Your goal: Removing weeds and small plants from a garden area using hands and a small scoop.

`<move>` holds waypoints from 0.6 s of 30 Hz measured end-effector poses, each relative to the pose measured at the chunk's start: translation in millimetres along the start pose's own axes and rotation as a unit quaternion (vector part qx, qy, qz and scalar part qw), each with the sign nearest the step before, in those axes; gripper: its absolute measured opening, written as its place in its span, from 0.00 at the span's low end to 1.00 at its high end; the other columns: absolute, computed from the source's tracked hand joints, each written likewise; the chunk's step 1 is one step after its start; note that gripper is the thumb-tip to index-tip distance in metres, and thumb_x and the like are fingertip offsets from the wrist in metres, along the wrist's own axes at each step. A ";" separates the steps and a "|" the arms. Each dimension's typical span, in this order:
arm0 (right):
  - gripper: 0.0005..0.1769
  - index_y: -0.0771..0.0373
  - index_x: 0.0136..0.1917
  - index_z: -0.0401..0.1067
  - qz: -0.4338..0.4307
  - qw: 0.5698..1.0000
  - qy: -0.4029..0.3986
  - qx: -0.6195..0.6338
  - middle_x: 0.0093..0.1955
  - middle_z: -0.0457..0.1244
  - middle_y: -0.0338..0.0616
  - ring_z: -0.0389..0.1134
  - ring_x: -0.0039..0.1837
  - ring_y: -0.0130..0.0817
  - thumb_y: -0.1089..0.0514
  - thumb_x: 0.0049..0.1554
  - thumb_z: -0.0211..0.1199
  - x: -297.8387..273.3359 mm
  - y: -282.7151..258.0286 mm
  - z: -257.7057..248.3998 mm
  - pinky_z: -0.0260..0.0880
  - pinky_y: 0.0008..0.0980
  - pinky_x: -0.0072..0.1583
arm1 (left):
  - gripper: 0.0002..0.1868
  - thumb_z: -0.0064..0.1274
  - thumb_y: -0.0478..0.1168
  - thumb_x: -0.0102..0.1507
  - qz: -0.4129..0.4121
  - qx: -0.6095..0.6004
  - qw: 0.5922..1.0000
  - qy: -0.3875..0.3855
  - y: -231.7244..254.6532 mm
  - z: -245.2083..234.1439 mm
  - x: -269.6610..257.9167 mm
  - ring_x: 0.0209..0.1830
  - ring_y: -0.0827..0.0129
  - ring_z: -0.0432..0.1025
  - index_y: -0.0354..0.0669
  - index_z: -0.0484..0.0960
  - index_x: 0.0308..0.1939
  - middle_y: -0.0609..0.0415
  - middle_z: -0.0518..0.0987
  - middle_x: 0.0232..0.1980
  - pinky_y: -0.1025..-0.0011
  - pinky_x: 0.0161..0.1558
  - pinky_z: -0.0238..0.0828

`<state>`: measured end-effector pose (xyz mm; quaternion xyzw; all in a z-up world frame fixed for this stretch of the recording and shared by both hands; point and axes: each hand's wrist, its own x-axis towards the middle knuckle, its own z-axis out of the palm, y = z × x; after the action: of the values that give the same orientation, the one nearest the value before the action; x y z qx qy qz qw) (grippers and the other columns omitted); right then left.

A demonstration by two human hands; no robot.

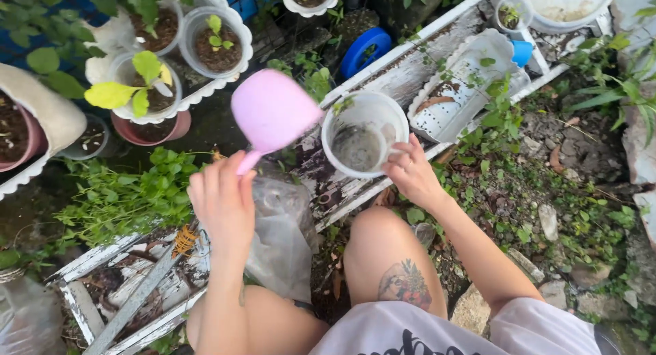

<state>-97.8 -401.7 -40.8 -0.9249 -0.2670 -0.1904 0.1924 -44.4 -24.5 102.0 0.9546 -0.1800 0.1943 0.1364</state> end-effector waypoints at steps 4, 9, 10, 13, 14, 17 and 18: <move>0.21 0.52 0.50 0.72 -0.030 0.997 -0.050 -0.045 0.53 0.60 0.37 0.62 0.69 0.43 0.66 0.43 0.71 -3.0 -4.3 1.6 0.53 0.60 0.79 | 0.21 0.62 0.41 0.65 -0.081 -0.060 0.995 -0.010 -21.8 44.8 -20.7 0.53 0.54 0.67 0.45 0.79 0.61 0.52 0.76 0.55 0.57 0.54 0.63; 0.25 0.62 0.63 0.60 0.344 0.899 0.165 0.217 0.62 0.59 0.50 0.62 0.69 0.49 0.61 0.57 0.69 -26.1 26.9 -2.1 0.64 0.52 0.71 | 0.19 0.62 0.40 0.62 -0.084 -0.048 0.992 -0.075 -36.8 65.0 -40.6 0.52 0.53 0.67 0.48 0.81 0.57 0.53 0.77 0.51 0.56 0.52 0.63; 0.25 0.62 0.63 0.60 0.341 0.899 0.161 0.221 0.62 0.59 0.50 0.62 0.69 0.49 0.61 0.57 0.69 -21.4 33.2 2.5 0.64 0.52 0.71 | 0.19 0.62 0.40 0.62 -0.089 -0.045 0.992 -0.074 -39.0 63.4 -41.9 0.52 0.53 0.67 0.48 0.81 0.57 0.53 0.77 0.51 0.56 0.52 0.63; 0.26 0.60 0.68 0.58 0.481 0.736 0.228 0.417 0.68 0.60 0.48 0.64 0.72 0.45 0.58 0.60 0.64 -17.4 41.7 15.2 0.70 0.46 0.67 | 0.19 0.61 0.40 0.62 -0.100 -0.061 0.991 -0.072 -40.0 66.2 -44.0 0.52 0.53 0.67 0.46 0.80 0.57 0.53 0.77 0.52 0.56 0.53 0.63; 0.27 0.58 0.70 0.58 0.518 0.634 0.249 0.517 0.72 0.58 0.48 0.61 0.73 0.47 0.54 0.61 0.60 -17.1 39.0 22.0 0.69 0.49 0.68 | 0.19 0.61 0.40 0.62 -0.103 -0.062 0.990 -0.068 -39.0 69.1 -44.8 0.52 0.53 0.67 0.46 0.81 0.57 0.53 0.77 0.52 0.56 0.53 0.63; 0.33 0.58 0.77 0.55 0.471 0.498 0.233 0.690 0.79 0.55 0.51 0.57 0.78 0.50 0.50 0.62 0.56 -30.2 42.2 60.0 0.63 0.54 0.71 | 0.18 0.61 0.40 0.62 -0.117 -0.069 0.989 -0.057 -35.8 76.3 -45.0 0.52 0.54 0.67 0.47 0.81 0.57 0.53 0.77 0.52 0.56 0.54 0.63; 0.38 0.59 0.82 0.53 0.400 0.468 0.206 0.761 0.82 0.54 0.54 0.56 0.80 0.53 0.48 0.62 0.56 -39.8 44.5 73.9 0.58 0.56 0.73 | 0.18 0.62 0.40 0.62 -0.121 -0.081 0.988 -0.058 -33.5 79.2 -44.1 0.52 0.54 0.67 0.47 0.82 0.57 0.53 0.77 0.52 0.56 0.53 0.63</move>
<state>-85.4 -419.5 -133.3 -0.3538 0.1395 0.0000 0.9248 -43.6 -7.7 6.9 0.9649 -0.0864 0.1051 0.2248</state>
